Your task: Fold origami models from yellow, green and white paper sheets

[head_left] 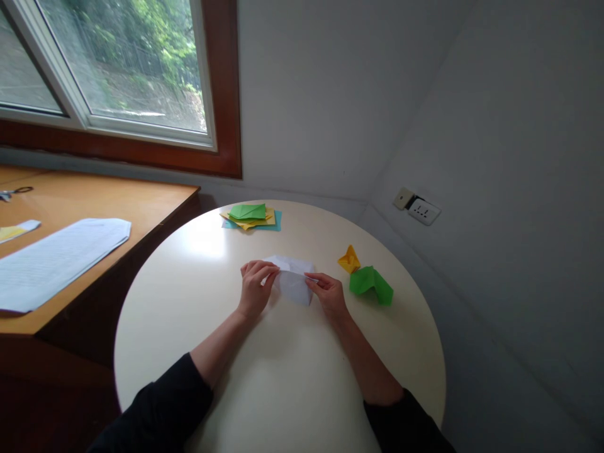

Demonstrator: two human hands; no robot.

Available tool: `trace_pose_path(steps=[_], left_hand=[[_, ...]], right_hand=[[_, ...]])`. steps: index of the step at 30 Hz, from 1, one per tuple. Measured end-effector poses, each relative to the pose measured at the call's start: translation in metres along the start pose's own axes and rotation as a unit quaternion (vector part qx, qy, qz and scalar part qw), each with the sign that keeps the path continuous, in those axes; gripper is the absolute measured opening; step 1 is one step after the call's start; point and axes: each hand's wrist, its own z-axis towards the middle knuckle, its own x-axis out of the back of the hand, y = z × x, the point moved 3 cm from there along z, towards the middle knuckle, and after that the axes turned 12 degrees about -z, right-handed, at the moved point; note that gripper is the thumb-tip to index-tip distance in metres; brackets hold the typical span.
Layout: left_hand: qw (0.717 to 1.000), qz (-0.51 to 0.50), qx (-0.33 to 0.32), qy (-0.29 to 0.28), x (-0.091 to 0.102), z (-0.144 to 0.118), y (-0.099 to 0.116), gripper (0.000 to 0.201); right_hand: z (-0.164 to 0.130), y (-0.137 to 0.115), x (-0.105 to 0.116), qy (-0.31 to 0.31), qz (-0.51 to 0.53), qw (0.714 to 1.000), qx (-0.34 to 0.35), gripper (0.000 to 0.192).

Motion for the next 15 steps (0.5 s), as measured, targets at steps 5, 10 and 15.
trace_pose_path(steps=[5, 10, 15], left_hand=[[1.000, -0.004, 0.000, 0.002, 0.0000, -0.0004, -0.0009, 0.015], [1.000, -0.010, -0.012, 0.000, -0.0010, -0.0011, -0.0002, 0.013], [1.000, 0.007, -0.003, 0.003, -0.0011, -0.0014, 0.0002, 0.010]], right_hand=[[-0.0007, -0.0009, -0.0013, 0.018, -0.014, 1.000, 0.018, 0.028], [-0.0018, -0.0043, -0.0020, 0.036, -0.001, 0.999, 0.017, 0.021], [-0.0029, -0.0070, -0.0027, 0.045, -0.004, 0.999, 0.027, 0.020]])
